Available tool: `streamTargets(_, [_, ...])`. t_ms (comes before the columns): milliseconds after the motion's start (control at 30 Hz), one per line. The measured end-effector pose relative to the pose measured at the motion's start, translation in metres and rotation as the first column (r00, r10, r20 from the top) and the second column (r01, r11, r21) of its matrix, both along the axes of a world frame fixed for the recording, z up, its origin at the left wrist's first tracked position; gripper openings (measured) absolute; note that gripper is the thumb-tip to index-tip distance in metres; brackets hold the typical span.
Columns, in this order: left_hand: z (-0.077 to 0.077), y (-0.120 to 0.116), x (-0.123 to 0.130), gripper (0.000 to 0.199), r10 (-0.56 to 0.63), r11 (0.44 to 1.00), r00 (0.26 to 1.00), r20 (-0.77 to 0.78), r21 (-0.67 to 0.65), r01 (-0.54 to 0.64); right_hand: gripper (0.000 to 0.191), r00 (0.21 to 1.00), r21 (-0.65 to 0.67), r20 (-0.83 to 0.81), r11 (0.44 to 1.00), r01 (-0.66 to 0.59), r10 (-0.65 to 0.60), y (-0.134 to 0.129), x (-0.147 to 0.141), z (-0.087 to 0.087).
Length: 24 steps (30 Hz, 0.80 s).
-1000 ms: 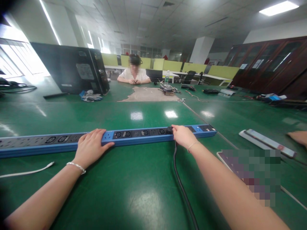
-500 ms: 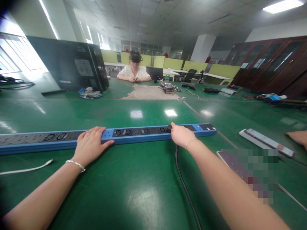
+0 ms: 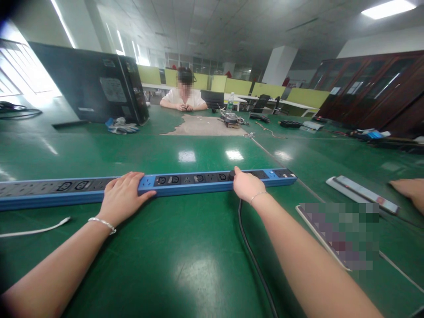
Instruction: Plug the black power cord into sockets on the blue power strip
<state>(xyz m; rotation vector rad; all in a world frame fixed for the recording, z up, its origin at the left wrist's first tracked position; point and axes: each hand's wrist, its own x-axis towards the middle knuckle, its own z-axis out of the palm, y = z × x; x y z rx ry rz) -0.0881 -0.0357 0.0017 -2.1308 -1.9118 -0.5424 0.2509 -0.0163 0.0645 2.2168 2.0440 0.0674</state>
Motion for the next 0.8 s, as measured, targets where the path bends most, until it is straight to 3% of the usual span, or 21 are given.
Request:
streamTargets(500, [-0.001,0.0,0.0,0.061,-0.008,1.0,1.0,-0.006,0.014,0.008,0.054,0.982,0.168,-0.026,0.967,0.191,-0.189,-0.023,-0.013,-0.026])
streamTargets(800, [-0.002,0.001,-0.001,0.061,-0.005,1.0,1.0,-0.009,0.006,0.005,0.051,0.997,0.063,-0.008,0.995,0.071,-0.071,-0.004,-0.005,-0.002])
